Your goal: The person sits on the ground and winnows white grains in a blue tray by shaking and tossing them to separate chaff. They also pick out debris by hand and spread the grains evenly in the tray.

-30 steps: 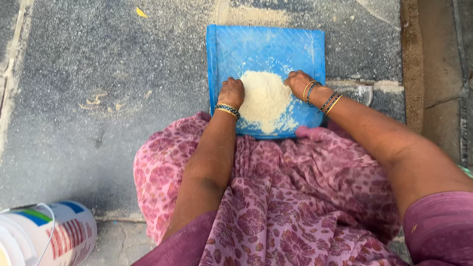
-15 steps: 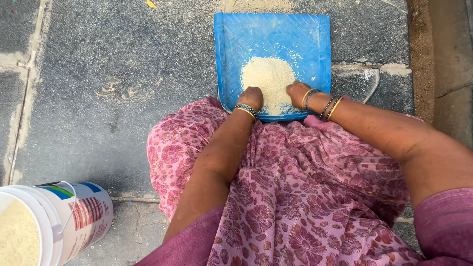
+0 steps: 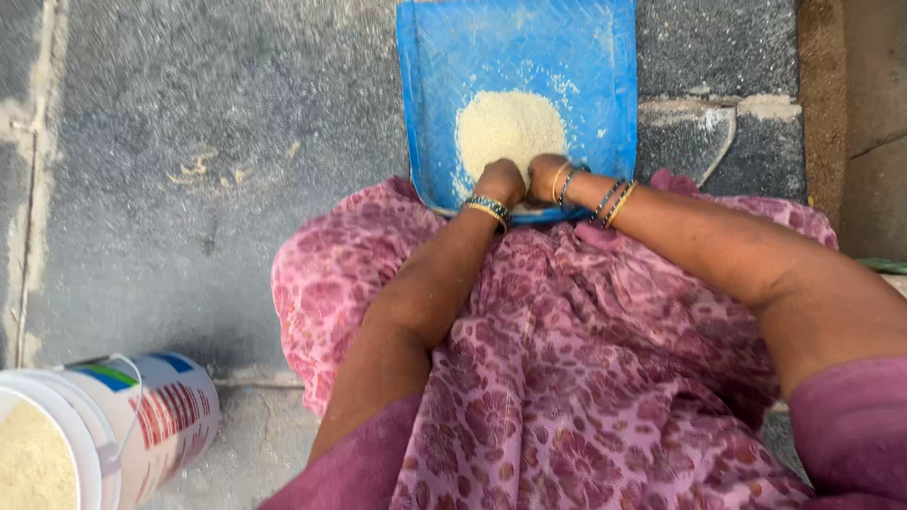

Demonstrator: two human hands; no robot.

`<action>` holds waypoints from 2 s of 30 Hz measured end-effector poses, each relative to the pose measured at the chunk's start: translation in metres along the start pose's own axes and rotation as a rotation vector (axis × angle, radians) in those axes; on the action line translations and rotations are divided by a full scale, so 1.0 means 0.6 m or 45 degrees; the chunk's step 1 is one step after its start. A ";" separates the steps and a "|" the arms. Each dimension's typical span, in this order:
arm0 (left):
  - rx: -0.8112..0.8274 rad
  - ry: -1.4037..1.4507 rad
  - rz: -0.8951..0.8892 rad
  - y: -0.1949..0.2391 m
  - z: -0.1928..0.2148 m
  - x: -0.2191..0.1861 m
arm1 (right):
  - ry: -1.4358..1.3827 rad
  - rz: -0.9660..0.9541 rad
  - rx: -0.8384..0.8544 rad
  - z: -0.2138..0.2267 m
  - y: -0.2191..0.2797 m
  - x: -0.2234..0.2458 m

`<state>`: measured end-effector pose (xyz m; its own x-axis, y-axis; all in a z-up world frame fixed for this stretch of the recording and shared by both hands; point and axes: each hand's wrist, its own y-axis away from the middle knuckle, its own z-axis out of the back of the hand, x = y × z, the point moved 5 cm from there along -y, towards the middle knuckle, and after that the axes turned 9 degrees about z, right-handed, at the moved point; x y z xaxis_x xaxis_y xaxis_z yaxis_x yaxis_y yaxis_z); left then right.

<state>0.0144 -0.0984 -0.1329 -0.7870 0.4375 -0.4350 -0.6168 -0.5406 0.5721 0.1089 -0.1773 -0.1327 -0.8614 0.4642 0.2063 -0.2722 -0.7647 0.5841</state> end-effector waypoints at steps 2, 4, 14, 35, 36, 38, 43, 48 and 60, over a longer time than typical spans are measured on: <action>0.084 0.109 0.105 -0.005 0.005 0.007 | -0.073 0.017 0.012 0.003 -0.007 -0.007; 0.240 0.167 0.178 -0.003 0.003 0.015 | -0.167 0.029 0.013 -0.001 -0.005 -0.016; 0.207 1.116 -0.051 -0.015 0.109 0.003 | -0.653 0.172 -0.482 0.131 0.011 -0.011; -0.266 0.559 -0.066 0.027 0.226 -0.042 | -0.654 0.269 -0.675 0.215 0.014 0.007; -0.266 0.557 -0.063 0.031 0.227 -0.042 | -0.655 0.277 -0.679 0.215 0.018 0.011; -0.279 0.528 -0.079 0.036 0.228 -0.046 | -0.631 0.293 -0.662 0.216 0.024 0.017; -0.346 0.364 -0.237 0.027 0.218 -0.053 | -0.589 0.416 -0.635 0.224 0.031 0.019; -0.474 0.182 -0.458 -0.041 0.221 -0.042 | 0.063 0.322 -0.501 0.255 0.003 -0.027; -0.577 -0.329 -0.560 -0.158 0.219 0.017 | 0.232 0.674 -0.537 0.224 -0.158 -0.026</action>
<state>0.0670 0.0517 -0.1005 -0.4675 0.8126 -0.3481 -0.8682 -0.4961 0.0079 0.2057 -0.0523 -0.0859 -0.9722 -0.0723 0.2228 0.0920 -0.9926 0.0796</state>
